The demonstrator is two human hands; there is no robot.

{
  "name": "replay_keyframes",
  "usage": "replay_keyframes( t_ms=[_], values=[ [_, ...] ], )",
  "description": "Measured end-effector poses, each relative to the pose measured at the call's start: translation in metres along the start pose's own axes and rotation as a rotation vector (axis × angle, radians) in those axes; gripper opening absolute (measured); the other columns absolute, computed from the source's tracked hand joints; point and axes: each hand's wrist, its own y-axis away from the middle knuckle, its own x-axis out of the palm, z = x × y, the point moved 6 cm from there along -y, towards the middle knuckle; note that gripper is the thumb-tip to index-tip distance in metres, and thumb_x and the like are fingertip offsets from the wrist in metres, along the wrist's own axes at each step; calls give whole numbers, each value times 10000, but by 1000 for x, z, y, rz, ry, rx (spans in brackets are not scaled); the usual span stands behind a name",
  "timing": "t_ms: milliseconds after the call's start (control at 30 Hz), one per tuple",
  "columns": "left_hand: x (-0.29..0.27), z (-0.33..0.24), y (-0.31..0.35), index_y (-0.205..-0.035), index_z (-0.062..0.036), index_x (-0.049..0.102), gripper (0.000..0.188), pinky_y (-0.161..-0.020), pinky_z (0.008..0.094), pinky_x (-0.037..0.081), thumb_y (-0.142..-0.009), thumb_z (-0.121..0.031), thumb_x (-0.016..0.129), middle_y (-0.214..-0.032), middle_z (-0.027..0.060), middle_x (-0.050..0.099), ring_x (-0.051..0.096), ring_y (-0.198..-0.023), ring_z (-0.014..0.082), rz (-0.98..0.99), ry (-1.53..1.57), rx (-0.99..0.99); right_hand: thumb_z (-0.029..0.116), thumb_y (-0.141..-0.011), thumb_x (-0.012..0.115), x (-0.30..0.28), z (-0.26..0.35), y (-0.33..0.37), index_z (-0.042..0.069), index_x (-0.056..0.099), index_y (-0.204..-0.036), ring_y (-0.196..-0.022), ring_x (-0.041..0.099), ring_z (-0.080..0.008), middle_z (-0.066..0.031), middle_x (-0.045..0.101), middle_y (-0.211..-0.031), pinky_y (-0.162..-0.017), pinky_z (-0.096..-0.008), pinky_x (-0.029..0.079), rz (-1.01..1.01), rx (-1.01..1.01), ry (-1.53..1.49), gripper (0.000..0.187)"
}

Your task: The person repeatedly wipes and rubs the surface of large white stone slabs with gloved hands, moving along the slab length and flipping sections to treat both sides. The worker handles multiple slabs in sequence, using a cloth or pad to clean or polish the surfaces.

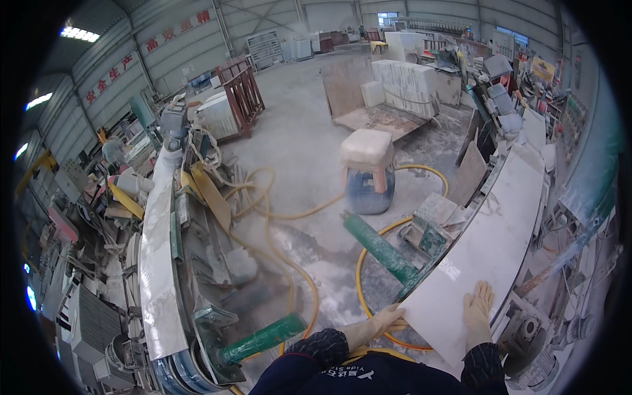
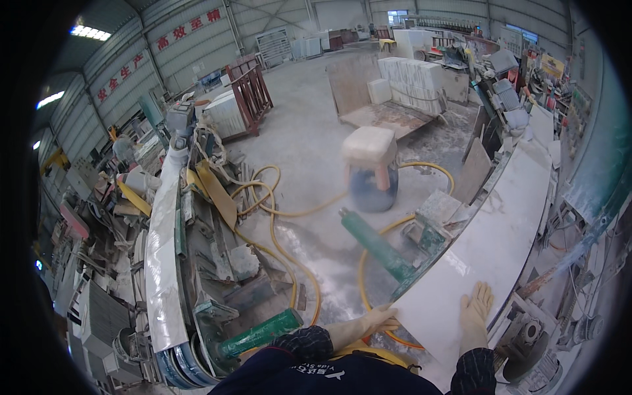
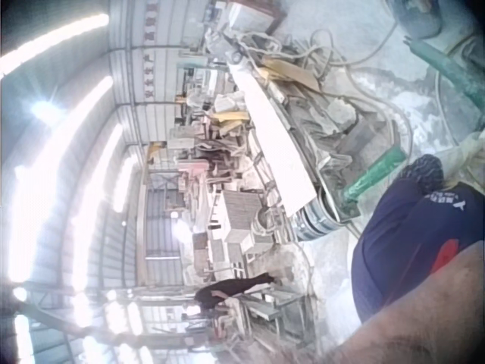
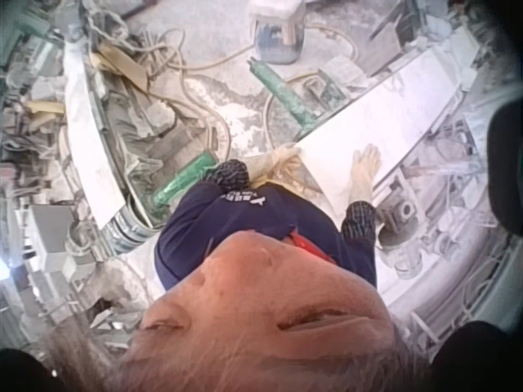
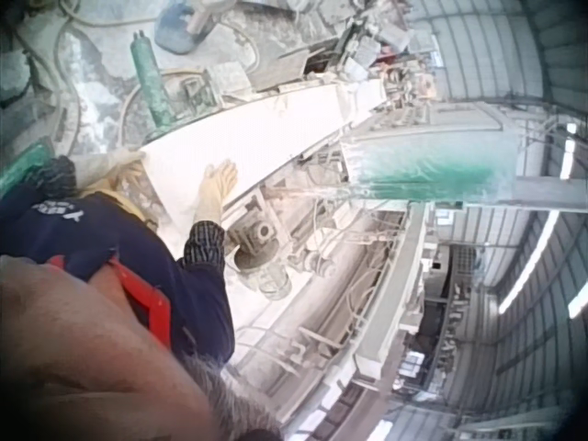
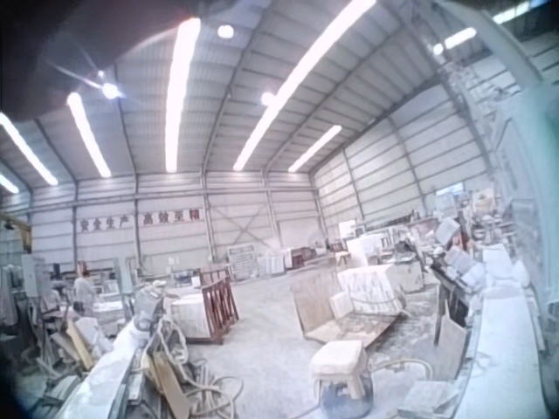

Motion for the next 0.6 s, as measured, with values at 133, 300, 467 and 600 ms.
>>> replay_keyframes(
  t_ms=[133, 300, 467, 600],
  values=[
    [-3, 8, 1, -1484, -180, 443, 518, -969, 373, 542, -1021, -366, 581, -1297, 65, 607, 641, -1144, 215, -80, 76, -19, 341, -995, 482, -4, 3, -2, -17, 261, -1572, -1542, 153, -385, -241, 236, -1641, -1269, -483, 69, -14, 1, -24, 713],
    [2, 11, 8, -1472, -158, 451, 530, -1017, 384, 511, -1013, -377, 601, -1305, 85, 596, 592, -1228, 229, -6, 197, 2, 360, -989, 496, -8, 1, -7, -17, 261, -1572, -1545, 146, -380, -239, 233, -1643, -1270, -477, 60, 14, 9, -30, 733],
    [13, 2, 17, -1448, -110, 458, 504, -1076, 380, 462, -1035, -379, 560, -1366, 96, 572, 549, -1294, 234, -17, 193, 50, 410, -940, 589, -16, 37, 15, -35, 276, -1562, -1550, 129, -386, -274, 230, -1631, -1271, -474, 76, 68, -76, -80, 827],
    [21, -6, 22, -1459, -70, 434, 534, -1112, 395, 436, -1034, -358, 579, -1438, 127, 525, 504, -1348, 263, -34, 207, 88, 463, -831, 715, 11, 107, 84, -18, 309, -1553, -1537, 142, -430, -289, 236, -1621, -1265, -502, 78, 272, -342, -135, 958]
  ],
)
